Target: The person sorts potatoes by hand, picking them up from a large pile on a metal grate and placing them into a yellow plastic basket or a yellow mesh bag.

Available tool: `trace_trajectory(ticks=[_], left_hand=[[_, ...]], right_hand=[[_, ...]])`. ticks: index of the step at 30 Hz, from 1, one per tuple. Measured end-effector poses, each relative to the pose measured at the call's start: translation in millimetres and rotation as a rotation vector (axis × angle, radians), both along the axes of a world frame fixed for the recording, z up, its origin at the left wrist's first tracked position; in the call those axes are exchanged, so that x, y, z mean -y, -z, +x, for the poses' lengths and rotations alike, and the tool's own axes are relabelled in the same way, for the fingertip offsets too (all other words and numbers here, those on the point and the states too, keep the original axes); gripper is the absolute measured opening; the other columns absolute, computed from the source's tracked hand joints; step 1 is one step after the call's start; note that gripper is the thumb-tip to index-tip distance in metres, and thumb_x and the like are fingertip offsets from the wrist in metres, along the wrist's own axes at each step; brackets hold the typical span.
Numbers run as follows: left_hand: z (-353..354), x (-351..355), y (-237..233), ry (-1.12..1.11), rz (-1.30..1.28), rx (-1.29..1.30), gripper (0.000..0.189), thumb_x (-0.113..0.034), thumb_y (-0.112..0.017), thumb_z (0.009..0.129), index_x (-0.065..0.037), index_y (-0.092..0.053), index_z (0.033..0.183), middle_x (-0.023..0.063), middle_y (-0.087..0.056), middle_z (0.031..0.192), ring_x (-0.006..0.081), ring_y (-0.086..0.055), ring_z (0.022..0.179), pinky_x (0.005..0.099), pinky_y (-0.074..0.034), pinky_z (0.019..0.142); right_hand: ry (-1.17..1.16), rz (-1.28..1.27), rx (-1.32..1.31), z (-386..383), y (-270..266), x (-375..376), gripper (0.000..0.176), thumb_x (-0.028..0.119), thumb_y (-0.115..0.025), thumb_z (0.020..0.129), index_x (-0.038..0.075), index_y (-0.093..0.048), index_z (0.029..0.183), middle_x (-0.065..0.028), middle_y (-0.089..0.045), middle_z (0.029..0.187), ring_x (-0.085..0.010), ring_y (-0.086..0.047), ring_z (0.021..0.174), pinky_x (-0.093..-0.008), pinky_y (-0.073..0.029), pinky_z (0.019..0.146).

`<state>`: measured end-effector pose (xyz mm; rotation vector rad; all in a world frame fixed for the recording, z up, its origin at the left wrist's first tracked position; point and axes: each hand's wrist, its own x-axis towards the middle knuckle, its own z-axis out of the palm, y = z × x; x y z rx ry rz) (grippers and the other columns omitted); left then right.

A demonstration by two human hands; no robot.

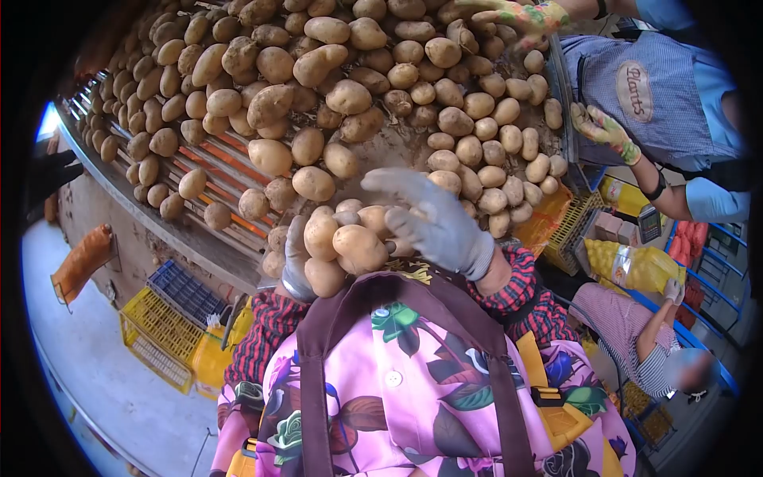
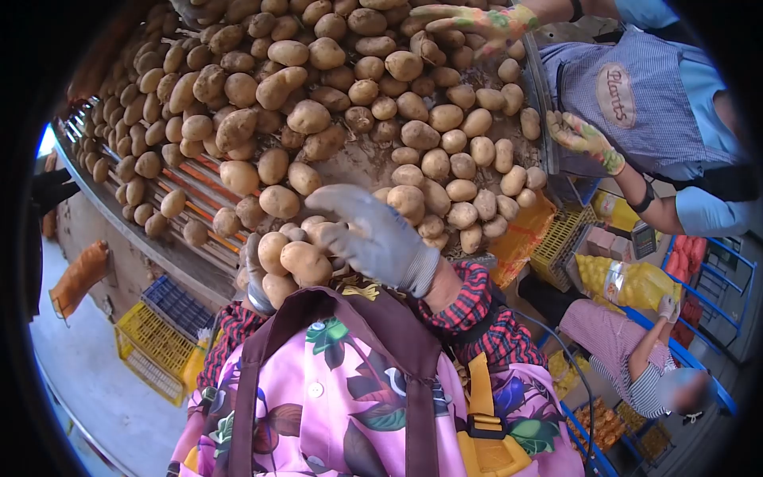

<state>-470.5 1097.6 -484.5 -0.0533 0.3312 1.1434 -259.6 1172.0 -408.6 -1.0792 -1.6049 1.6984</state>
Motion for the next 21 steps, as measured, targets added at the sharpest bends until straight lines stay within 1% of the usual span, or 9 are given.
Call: trace_trajectory(ticks=[2,4,5,7,9,13,15,19,21], left_hand=[[6.2,-15.0,-34.1,0.096,0.134,-0.069,0.047,-0.045,-0.051,0.102,-0.003,-0.061,0.119,0.0134,-0.062,0.126,0.0363,-0.056,0.124,0.0493,-0.049,0.105],[3.8,-33.6,-43.3,0.265,-0.277,0.219,0.041,-0.041,-0.051,0.101,-0.004,-0.057,0.116,0.0204,-0.055,0.133,0.0441,-0.051,0.127,0.0553,-0.041,0.111],[15.6,-40.2,-46.4,0.100,0.081,0.299,0.039,-0.040,-0.051,0.101,-0.004,-0.057,0.115,0.0200,-0.055,0.131,0.0434,-0.052,0.125,0.0545,-0.042,0.110],[17.2,-41.7,-46.4,-0.069,0.439,0.372,0.037,-0.040,-0.051,0.102,-0.005,-0.057,0.114,0.0195,-0.056,0.128,0.0428,-0.054,0.124,0.0537,-0.043,0.110],[1.3,-29.8,-38.3,0.165,-0.153,0.269,0.035,-0.039,-0.048,0.104,-0.006,-0.057,0.111,0.0148,-0.058,0.121,0.0390,-0.057,0.116,0.0503,-0.048,0.104],[-12.2,-11.4,1.4,0.150,-0.109,-0.038,0.044,-0.046,-0.045,0.104,-0.007,-0.057,0.119,0.0138,-0.059,0.123,0.0384,-0.057,0.117,0.0499,-0.047,0.104],[-26.5,4.8,28.3,0.201,-0.047,-0.356,0.062,-0.054,-0.046,0.102,-0.012,-0.043,0.147,0.0156,-0.038,0.154,0.0332,-0.041,0.138,0.0563,-0.033,0.114],[-19.1,-18.6,-35.5,0.120,-0.209,0.204,0.071,-0.063,-0.031,0.101,-0.005,-0.043,0.142,0.0181,-0.051,0.140,0.0380,-0.051,0.130,0.0513,-0.041,0.111],[-14.4,-15.2,-18.8,0.041,0.082,0.002,0.073,-0.065,-0.030,0.101,-0.005,-0.043,0.142,0.0190,-0.049,0.143,0.0384,-0.049,0.132,0.0526,-0.040,0.112]], right_hand=[[0.203,0.075,0.406,26.6,17.3,-30.5,0.041,0.026,-0.065,0.095,0.000,-0.062,0.126,-0.0125,-0.065,0.120,-0.0234,-0.063,0.110,-0.0377,-0.050,0.096],[0.113,0.315,0.998,56.3,53.3,-55.2,0.043,0.033,-0.068,0.088,0.005,-0.061,0.121,-0.0204,-0.068,0.112,-0.0388,-0.066,0.102,-0.0480,-0.053,0.088],[-0.010,0.251,1.242,60.9,59.7,-64.7,0.043,0.034,-0.068,0.086,0.005,-0.061,0.118,-0.0205,-0.068,0.111,-0.0392,-0.066,0.102,-0.0488,-0.053,0.088],[-0.020,0.237,1.276,52.5,69.2,-77.6,0.042,0.034,-0.068,0.085,0.005,-0.060,0.116,-0.0206,-0.068,0.112,-0.0395,-0.065,0.104,-0.0489,-0.053,0.088],[-0.060,0.209,1.258,37.2,69.6,-81.4,0.045,0.032,-0.072,0.082,0.004,-0.060,0.115,-0.0213,-0.070,0.101,-0.0399,-0.066,0.101,-0.0479,-0.053,0.086],[0.108,0.123,1.018,42.1,97.7,-63.5,0.049,0.023,-0.075,0.080,0.004,-0.055,0.120,-0.0240,-0.064,0.116,-0.0425,-0.062,0.111,-0.0488,-0.051,0.094],[0.098,0.199,1.010,42.3,97.6,-51.2,0.051,0.022,-0.075,0.080,0.004,-0.053,0.122,-0.0238,-0.063,0.117,-0.0414,-0.062,0.111,-0.0484,-0.050,0.095],[0.191,0.214,0.979,41.7,103.8,-55.0,0.060,0.016,-0.076,0.078,0.004,-0.048,0.130,-0.0229,-0.059,0.125,-0.0377,-0.060,0.113,-0.0454,-0.050,0.094],[0.254,0.196,0.943,38.4,107.7,-60.7,0.064,0.015,-0.076,0.079,0.004,-0.046,0.134,-0.0223,-0.058,0.127,-0.0351,-0.061,0.113,-0.0428,-0.052,0.092]])
